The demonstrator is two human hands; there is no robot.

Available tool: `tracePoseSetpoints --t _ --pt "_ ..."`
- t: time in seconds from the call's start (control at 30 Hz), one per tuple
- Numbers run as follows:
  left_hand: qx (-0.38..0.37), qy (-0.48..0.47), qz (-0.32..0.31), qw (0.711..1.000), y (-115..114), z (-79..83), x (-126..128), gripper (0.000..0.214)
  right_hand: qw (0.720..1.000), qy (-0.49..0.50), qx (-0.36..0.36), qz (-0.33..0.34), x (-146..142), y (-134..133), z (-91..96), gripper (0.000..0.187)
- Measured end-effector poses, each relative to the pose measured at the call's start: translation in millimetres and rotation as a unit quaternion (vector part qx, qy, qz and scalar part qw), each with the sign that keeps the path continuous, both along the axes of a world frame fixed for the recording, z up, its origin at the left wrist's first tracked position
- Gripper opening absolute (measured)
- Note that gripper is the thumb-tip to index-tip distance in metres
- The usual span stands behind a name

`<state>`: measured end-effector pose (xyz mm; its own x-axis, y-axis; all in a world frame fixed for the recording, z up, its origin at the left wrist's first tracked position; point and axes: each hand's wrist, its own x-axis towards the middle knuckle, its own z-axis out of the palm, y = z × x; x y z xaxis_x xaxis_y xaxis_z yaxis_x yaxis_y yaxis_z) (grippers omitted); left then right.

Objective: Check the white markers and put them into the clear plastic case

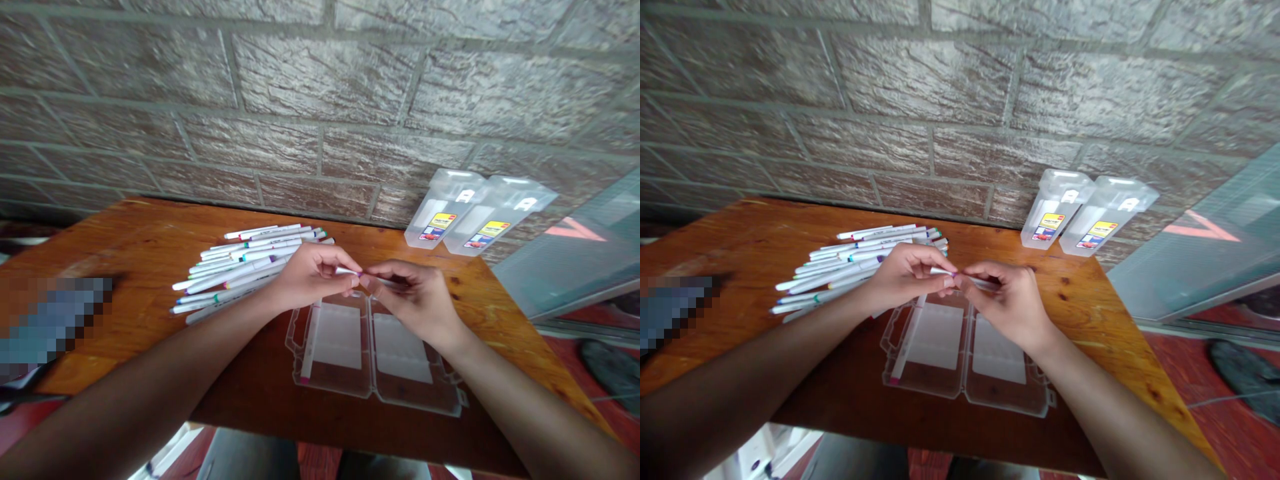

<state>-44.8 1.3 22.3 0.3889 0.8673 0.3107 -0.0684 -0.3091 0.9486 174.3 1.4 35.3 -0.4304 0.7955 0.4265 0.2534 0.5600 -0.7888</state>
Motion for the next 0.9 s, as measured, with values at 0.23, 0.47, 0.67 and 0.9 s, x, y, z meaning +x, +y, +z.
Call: tracePoseSetpoints --t 0.23,0.47,0.67,0.9 --pt "-0.003 -0.001 0.018 1.000 -2.0 3.5 0.8 0.019 1.000 0.000 -0.006 0.025 -0.4 -0.6 1.2 0.011" --pt "-0.004 0.015 0.024 1.000 -1.7 3.8 1.2 0.019 0.998 0.033 -0.034 0.028 -1.5 -0.4 2.0 0.010" --pt "-0.019 0.021 0.039 0.999 -2.0 2.8 1.2 0.021 0.998 0.048 -0.042 0.015 -2.6 0.4 3.0 0.011" --pt "-0.022 0.002 0.045 0.999 -2.1 4.6 0.4 0.021 0.993 0.090 -0.079 0.010 -3.4 1.7 5.3 0.009"
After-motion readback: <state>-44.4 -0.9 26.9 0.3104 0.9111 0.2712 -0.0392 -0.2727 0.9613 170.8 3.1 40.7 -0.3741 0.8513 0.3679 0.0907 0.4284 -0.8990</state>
